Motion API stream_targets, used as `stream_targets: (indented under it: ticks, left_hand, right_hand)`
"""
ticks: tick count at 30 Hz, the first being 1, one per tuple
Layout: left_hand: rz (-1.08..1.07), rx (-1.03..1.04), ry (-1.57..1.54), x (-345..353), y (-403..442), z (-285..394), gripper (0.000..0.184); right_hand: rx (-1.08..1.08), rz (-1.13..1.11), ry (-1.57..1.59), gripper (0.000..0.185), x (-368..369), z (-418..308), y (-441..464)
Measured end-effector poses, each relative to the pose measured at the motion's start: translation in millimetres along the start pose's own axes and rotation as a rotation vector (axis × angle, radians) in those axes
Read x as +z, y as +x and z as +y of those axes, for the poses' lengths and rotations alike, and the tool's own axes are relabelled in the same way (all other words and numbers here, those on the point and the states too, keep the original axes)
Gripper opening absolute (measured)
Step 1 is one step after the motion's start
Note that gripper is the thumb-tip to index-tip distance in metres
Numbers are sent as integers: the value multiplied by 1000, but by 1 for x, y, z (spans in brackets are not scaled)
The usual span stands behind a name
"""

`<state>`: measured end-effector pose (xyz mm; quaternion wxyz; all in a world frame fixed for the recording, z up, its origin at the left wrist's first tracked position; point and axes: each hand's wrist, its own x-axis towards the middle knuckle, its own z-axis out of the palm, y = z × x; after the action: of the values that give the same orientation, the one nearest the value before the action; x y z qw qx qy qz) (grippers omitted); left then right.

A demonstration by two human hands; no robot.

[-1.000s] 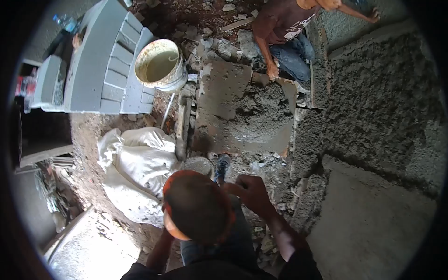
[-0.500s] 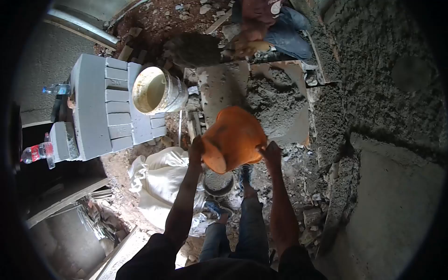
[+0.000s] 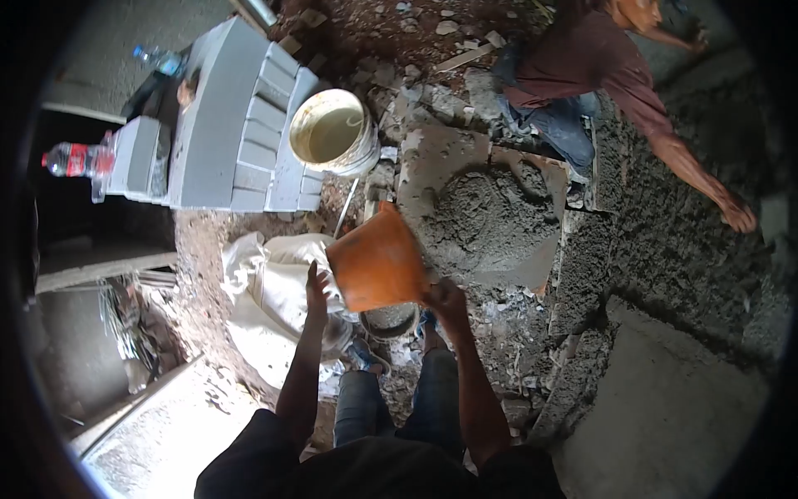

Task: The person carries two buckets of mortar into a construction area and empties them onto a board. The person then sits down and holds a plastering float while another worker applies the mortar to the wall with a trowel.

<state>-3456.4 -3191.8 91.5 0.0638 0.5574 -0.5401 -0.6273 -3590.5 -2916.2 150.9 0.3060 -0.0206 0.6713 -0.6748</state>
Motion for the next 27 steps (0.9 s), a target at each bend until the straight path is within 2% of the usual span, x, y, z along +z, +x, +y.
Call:
stream_targets:
  ticks: [1, 2, 3, 4, 6, 7, 8, 9, 10, 11, 12, 13, 14, 15, 16, 17, 18, 19, 20, 21, 22, 24, 25, 26, 27]
  left_hand:
    - [27, 4, 20, -46, 9, -48, 71]
    - [137, -63, -79, -56, -27, -36, 69]
    - [227, -142, -144, -74, -50, -38, 69]
    - [246, -67, -166, -95, -70, -56, 64]
    - [130, 180, -81, -128, -113, -78, 60]
    - [81, 339, 100, -136, -138, -72, 58]
    - [21, 496, 285, -140, -157, -55, 57]
    - [7, 354, 64, -149, -170, -44, 55]
    - [-24, 175, -382, -166, -170, -80, 52]
    - [27, 174, -232, -186, -180, -88, 50]
    - [69, 172, -80, -205, -189, -95, 47]
    - [78, 159, -91, -223, -197, -107, 47]
    - [66, -36, -651, -240, -207, -121, 43]
    - [50, -233, -1207, -253, -215, -135, 39]
    - [59, -235, -1218, -263, -222, -153, 39]
    - [173, -272, -1202, -273, -231, -176, 36]
    - [286, -312, -1180, -282, -241, -200, 33]
    - [299, -320, -1185, -288, -252, -230, 33]
    - [366, -361, -1319, -293, -262, -265, 31]
    - [432, -396, -1452, -297, -267, -295, 29]
    - [440, -394, -1459, -300, -271, -318, 29]
    - [648, -312, -1382, -300, -281, -362, 28]
    - [755, -281, -1106, -300, -284, -395, 30]
    - [773, -309, -1103, -306, -290, -418, 30]
    - [753, -288, -1139, -316, -293, -436, 33]
  right_hand:
    - [-14, -165, -61, 32, 24, -2, -2]
    - [-26, -329, -122, 31, 51, -2, -4]
    - [-9, -391, -104, 30, 81, -3, -9]
    - [16, -461, -82, 30, 113, -1, -17]
    - [187, -657, -59, 35, 172, 11, -37]
    - [108, -750, -223, 43, 196, 57, -54]
    - [84, -960, -426, 45, 218, 55, -72]
    - [69, -1046, -426, 40, 237, 66, -98]
    - [45, -1124, -422, 36, 253, 76, -127]
    - [-36, -1163, -416, 39, 264, 105, -153]
    - [-20, -1182, -420, 39, 275, 92, -165]
    - [-102, -1225, -519, 39, 282, 77, -175]
    - [-186, -1264, -618, 39, 287, 69, -180]
    - [-86, -1240, -520, 35, 287, 82, -178]
    - [159, -1102, -439, 31, 283, 94, -171]
    - [427, -849, -467, 30, 280, 109, -160]
    - [137, -718, -792, 32, 262, 161, -140]
    - [244, -612, -785, 39, 250, 175, -120]
    - [368, -550, -866, 57, 233, 202, -98]
    - [271, -503, -1094, 67, 207, 257, -82]
    - [161, -450, -1318, 77, 191, 304, -69]
    - [600, -372, -1031, 89, 193, 331, -56]
    - [816, -475, -771, 88, 174, 378, -42]
    - [657, -442, -516, 76, 186, 384, -52]
    - [672, -271, -520, 63, 198, 390, -58]
